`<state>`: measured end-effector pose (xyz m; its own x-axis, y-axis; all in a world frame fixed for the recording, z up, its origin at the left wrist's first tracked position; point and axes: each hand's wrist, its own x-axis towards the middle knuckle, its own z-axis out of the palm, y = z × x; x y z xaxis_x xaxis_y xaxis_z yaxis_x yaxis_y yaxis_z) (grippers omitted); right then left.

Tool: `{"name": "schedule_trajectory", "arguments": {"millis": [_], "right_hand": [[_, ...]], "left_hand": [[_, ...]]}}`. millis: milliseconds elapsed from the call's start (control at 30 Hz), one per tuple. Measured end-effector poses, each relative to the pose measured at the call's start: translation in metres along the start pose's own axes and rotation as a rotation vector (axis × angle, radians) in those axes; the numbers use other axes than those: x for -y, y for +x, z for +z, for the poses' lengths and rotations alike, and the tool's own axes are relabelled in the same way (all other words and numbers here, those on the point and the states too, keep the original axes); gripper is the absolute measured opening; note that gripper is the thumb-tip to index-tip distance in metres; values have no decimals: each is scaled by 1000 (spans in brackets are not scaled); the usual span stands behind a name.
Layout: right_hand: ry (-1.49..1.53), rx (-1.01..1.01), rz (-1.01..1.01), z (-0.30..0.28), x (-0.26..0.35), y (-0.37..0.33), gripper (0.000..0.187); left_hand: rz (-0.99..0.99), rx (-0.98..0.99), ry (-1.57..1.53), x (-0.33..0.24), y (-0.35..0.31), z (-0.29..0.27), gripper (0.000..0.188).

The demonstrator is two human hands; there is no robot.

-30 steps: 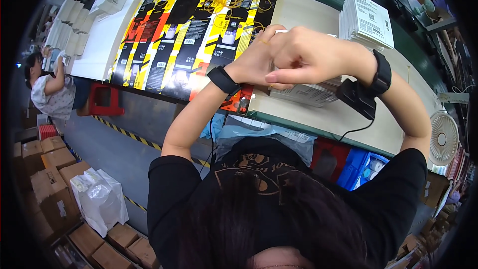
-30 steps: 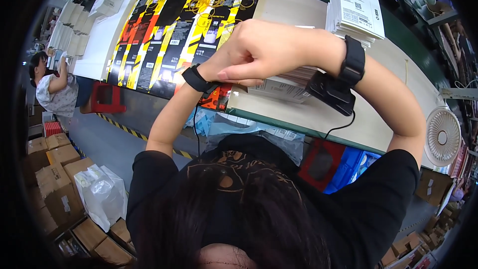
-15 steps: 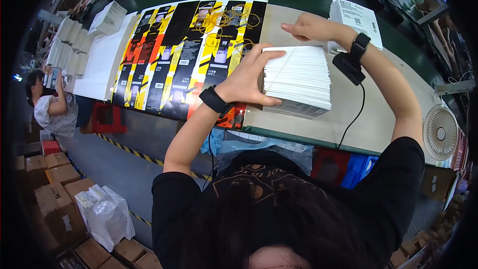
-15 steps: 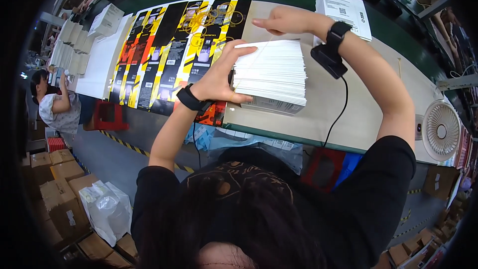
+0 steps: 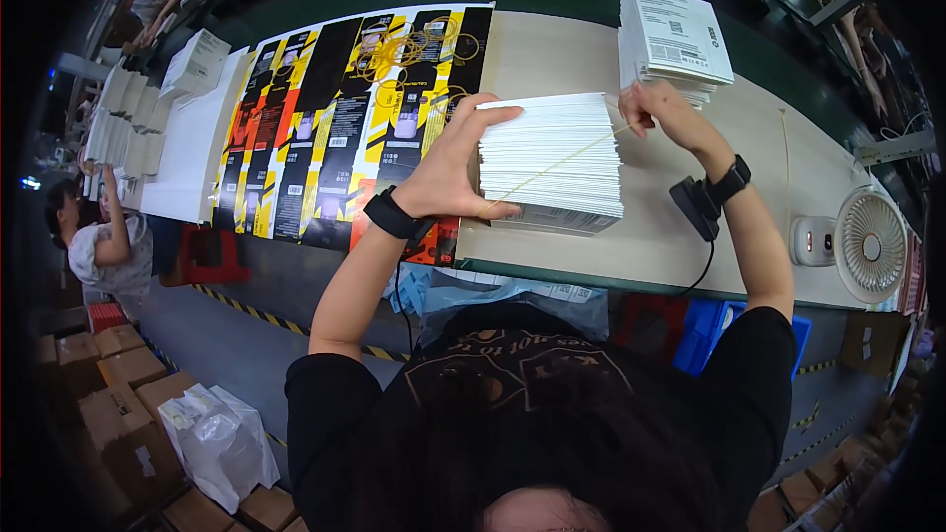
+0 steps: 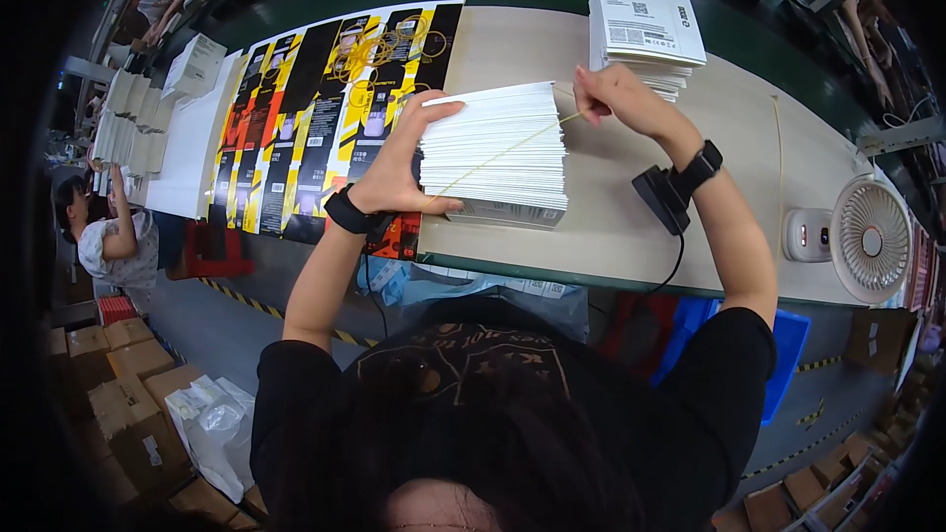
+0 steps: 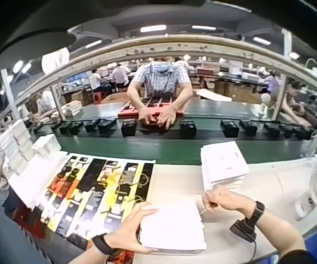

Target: Peeling small QR code labels from a sheet and applying them to small white booklets, then stacking them on a workbench.

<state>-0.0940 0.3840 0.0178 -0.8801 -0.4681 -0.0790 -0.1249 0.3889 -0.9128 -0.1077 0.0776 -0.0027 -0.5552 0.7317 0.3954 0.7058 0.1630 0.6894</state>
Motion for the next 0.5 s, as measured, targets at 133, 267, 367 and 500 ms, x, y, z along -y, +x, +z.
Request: {"name": "schedule_trajectory", "arguments": {"millis": [133,267,367,500], "right_hand": [[-28,47,-52,8,8,-24,59],[-108,115,-222,14,14,-38,46],[-148,123,-301,20,18,-51,36],[-189,42,-310,34,18,-71,24]], "left_hand": [[-35,16,-17,-4,-2,0,87],[-28,17,12,-1,-1,1,86],[-40,6,3,-1,-1,4,86],[-52,5,23,0,-2,2,86]]}}
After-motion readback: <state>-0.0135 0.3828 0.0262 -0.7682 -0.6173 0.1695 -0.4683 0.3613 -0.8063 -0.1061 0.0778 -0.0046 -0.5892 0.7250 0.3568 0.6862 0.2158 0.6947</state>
